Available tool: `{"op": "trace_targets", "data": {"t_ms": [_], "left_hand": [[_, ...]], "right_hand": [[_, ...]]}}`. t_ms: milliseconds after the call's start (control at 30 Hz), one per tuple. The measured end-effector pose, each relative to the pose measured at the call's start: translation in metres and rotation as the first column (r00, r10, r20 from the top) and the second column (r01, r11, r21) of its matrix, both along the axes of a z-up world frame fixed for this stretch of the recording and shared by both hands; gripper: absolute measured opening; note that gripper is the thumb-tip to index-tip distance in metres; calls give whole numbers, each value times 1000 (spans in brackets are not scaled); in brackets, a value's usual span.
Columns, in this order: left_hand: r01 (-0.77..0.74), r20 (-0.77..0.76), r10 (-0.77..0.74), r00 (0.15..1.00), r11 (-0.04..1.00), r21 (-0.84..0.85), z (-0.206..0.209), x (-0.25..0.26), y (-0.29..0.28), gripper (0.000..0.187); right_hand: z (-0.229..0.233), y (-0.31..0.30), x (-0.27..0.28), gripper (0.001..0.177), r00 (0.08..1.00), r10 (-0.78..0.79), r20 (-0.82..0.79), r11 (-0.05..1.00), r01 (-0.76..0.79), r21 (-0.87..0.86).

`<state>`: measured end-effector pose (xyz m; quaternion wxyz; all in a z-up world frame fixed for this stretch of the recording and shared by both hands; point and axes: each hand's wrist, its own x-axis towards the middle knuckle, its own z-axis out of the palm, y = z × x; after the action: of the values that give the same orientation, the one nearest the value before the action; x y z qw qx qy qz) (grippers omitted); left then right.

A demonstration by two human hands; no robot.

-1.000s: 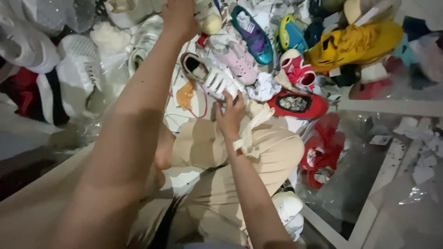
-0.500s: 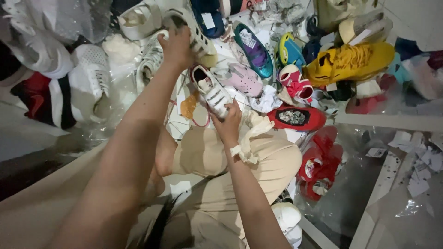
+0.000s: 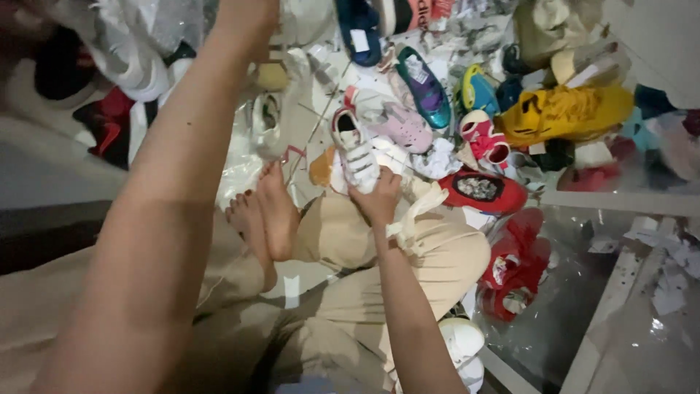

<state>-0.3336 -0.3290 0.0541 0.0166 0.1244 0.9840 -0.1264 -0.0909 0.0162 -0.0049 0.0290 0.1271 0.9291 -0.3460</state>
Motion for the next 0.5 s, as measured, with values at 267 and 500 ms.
{"op": "trace_targets", "data": {"t_ms": [267, 500], "left_hand": [[-124, 264, 121, 957, 992, -7, 4, 40, -57, 72], [-220, -42, 253, 967, 902, 372, 19, 57, -25, 69]], "right_hand": [[-2, 1, 7, 93, 998, 46, 41, 994, -42, -104], [37, -17, 0, 90, 953, -85, 290, 987, 120, -107]]}}
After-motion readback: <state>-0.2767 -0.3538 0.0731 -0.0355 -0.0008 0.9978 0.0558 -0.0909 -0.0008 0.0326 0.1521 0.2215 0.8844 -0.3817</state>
